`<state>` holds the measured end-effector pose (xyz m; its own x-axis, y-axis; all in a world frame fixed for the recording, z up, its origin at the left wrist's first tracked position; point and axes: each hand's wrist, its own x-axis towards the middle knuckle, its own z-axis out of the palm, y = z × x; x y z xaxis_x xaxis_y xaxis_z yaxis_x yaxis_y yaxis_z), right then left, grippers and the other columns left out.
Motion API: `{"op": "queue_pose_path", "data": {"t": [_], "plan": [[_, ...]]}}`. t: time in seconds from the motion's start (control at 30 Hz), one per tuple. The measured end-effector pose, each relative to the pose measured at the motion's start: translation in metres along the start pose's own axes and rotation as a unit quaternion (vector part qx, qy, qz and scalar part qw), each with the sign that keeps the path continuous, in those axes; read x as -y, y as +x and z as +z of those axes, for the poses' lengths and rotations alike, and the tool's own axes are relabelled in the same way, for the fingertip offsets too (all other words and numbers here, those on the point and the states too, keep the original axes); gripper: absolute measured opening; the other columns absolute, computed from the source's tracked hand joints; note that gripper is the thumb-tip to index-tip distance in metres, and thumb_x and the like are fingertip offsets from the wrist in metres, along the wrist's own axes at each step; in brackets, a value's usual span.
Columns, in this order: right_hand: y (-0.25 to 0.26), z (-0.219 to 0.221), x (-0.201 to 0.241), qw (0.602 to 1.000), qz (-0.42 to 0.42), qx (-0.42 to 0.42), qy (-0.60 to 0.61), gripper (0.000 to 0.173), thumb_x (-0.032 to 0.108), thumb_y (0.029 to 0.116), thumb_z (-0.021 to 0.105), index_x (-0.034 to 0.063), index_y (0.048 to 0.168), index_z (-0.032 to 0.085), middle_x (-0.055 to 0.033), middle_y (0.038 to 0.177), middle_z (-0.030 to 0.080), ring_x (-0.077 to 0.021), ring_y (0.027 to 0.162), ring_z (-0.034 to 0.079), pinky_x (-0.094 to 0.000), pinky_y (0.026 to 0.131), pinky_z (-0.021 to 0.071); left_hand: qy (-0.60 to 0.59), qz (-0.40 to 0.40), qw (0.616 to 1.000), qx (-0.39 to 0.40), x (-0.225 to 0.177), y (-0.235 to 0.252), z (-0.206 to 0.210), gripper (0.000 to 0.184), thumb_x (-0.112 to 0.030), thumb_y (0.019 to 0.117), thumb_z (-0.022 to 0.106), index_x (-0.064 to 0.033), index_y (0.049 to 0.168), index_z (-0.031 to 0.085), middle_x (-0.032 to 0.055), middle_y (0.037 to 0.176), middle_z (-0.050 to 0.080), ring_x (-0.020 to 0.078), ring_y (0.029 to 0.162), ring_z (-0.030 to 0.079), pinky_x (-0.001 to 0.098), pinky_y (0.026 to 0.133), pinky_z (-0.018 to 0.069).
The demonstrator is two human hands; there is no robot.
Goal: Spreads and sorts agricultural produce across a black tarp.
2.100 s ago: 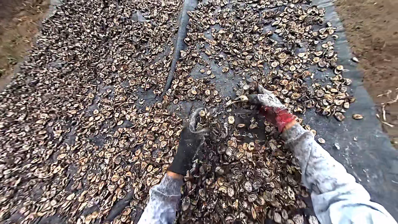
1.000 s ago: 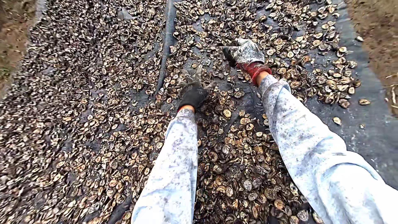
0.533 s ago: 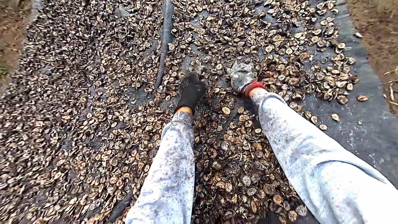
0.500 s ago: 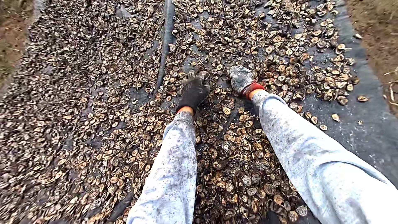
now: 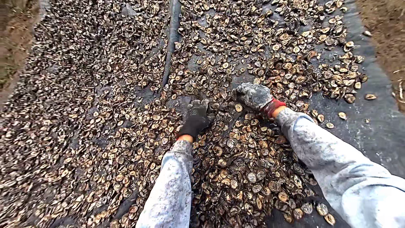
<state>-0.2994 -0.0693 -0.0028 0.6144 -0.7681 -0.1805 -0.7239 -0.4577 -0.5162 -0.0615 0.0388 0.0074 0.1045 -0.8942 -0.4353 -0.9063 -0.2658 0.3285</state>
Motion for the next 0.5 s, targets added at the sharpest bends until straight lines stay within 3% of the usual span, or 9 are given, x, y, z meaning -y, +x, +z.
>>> {"op": "queue_pose_path", "data": {"t": [0.07, 0.13, 0.17, 0.2, 0.23, 0.27, 0.3, 0.37, 0.5], "plan": [[-0.001, -0.029, 0.002, 0.998, 0.055, -0.003, -0.004, 0.031, 0.027, 0.1015, 0.059, 0.0133, 0.127, 0.070, -0.0147, 0.130, 0.069, -0.0351, 0.124, 0.063, -0.0630, 0.100, 0.0469, -0.063, 0.015, 0.995, -0.071, 0.003, -0.026, 0.008, 0.044, -0.022, 0.1007, 0.062, -0.0056, 0.141, 0.056, 0.0287, 0.138, 0.057, 0.0503, 0.127, 0.055, 0.0723, 0.101, 0.0428], [0.000, -0.054, -0.008, 0.994, 0.081, -0.032, -0.062, 0.036, 0.041, 0.0930, 0.068, 0.0124, 0.115, 0.072, -0.0163, 0.121, 0.070, -0.0375, 0.119, 0.063, -0.0652, 0.095, 0.0463, -0.068, -0.003, 0.990, -0.124, -0.010, -0.035, -0.002, 0.044, -0.027, 0.1028, 0.061, -0.0003, 0.137, 0.056, 0.0315, 0.135, 0.057, 0.0528, 0.126, 0.054, 0.0734, 0.101, 0.0418], [0.003, -0.065, -0.020, 0.989, 0.101, -0.051, -0.095, 0.045, 0.050, 0.0884, 0.071, 0.0172, 0.119, 0.072, -0.0166, 0.126, 0.068, -0.0394, 0.124, 0.060, -0.0669, 0.099, 0.0440, -0.065, -0.013, 0.986, -0.150, -0.019, -0.030, -0.011, 0.046, -0.032, 0.1013, 0.063, 0.0005, 0.134, 0.059, 0.0307, 0.131, 0.060, 0.0509, 0.124, 0.057, 0.0713, 0.102, 0.0427], [0.006, -0.073, -0.035, 0.982, 0.129, -0.064, -0.120, 0.058, 0.056, 0.0837, 0.072, 0.0253, 0.133, 0.067, -0.0192, 0.140, 0.061, -0.0449, 0.134, 0.051, -0.0713, 0.104, 0.0380, -0.065, -0.013, 0.981, -0.183, -0.028, -0.018, -0.020, 0.048, -0.041, 0.0970, 0.069, -0.0010, 0.125, 0.067, 0.0275, 0.120, 0.068, 0.0470, 0.116, 0.063, 0.0690, 0.098, 0.0458], [0.009, -0.077, -0.052, 0.977, 0.162, -0.060, -0.129, 0.079, 0.060, 0.0800, 0.074, 0.0344, 0.151, 0.050, -0.0239, 0.158, 0.042, -0.0534, 0.144, 0.035, -0.0783, 0.107, 0.0291, -0.062, -0.008, 0.981, -0.185, -0.035, -0.005, -0.025, 0.053, -0.050, 0.0947, 0.068, -0.0048, 0.122, 0.070, 0.0248, 0.117, 0.070, 0.0445, 0.113, 0.065, 0.0682, 0.096, 0.0466], [0.009, -0.078, -0.067, 0.971, 0.201, -0.041, -0.121, 0.096, 0.064, 0.0779, 0.074, 0.0406, 0.160, 0.032, -0.0281, 0.166, 0.022, -0.0587, 0.148, 0.021, -0.0823, 0.107, 0.0214, -0.063, -0.012, 0.986, -0.152, -0.041, 0.006, -0.026, 0.062, -0.057, 0.0939, 0.066, -0.0122, 0.136, 0.064, 0.0236, 0.131, 0.065, 0.0441, 0.123, 0.060, 0.0685, 0.102, 0.0438], [0.004, -0.074, -0.079, 0.965, 0.231, -0.023, -0.119, 0.102, 0.068, 0.0771, 0.073, 0.0435, 0.162, 0.023, -0.0307, 0.167, 0.015, -0.0607, 0.147, 0.020, -0.0827, 0.106, 0.0219, -0.052, -0.026, 0.993, -0.100, -0.047, 0.016, -0.022, 0.074, -0.065, 0.0926, 0.062, -0.0225, 0.152, 0.048, 0.0241, 0.151, 0.049, 0.0468, 0.136, 0.049, 0.0705, 0.107, 0.0393], [-0.020, -0.060, -0.083, 0.963, 0.239, 0.004, -0.123, 0.098, 0.065, 0.0803, 0.070, 0.0366, 0.163, 0.025, -0.0347, 0.162, 0.025, -0.0606, 0.142, 0.032, -0.0807, 0.104, 0.0288, -0.014, -0.020, 1.000, -0.004, -0.066, 0.021, -0.004, 0.090, -0.072, 0.0901, 0.059, -0.0327, 0.163, 0.025, 0.0281, 0.164, 0.026, 0.0527, 0.143, 0.039, 0.0739, 0.106, 0.0384], [-0.094, -0.042, -0.052, 0.977, 0.183, 0.017, -0.103, 0.060, 0.029, 0.0919, 0.070, 0.0204, 0.149, 0.054, -0.0232, 0.143, 0.057, -0.0437, 0.131, 0.056, -0.0677, 0.100, 0.0460, -0.026, 0.074, 0.997, 0.020, -0.095, -0.042, 0.032, 0.050, -0.021, 0.0966, 0.069, -0.0093, 0.143, 0.056, 0.0286, 0.142, 0.055, 0.0511, 0.131, 0.052, 0.0725, 0.104, 0.0406]]}}
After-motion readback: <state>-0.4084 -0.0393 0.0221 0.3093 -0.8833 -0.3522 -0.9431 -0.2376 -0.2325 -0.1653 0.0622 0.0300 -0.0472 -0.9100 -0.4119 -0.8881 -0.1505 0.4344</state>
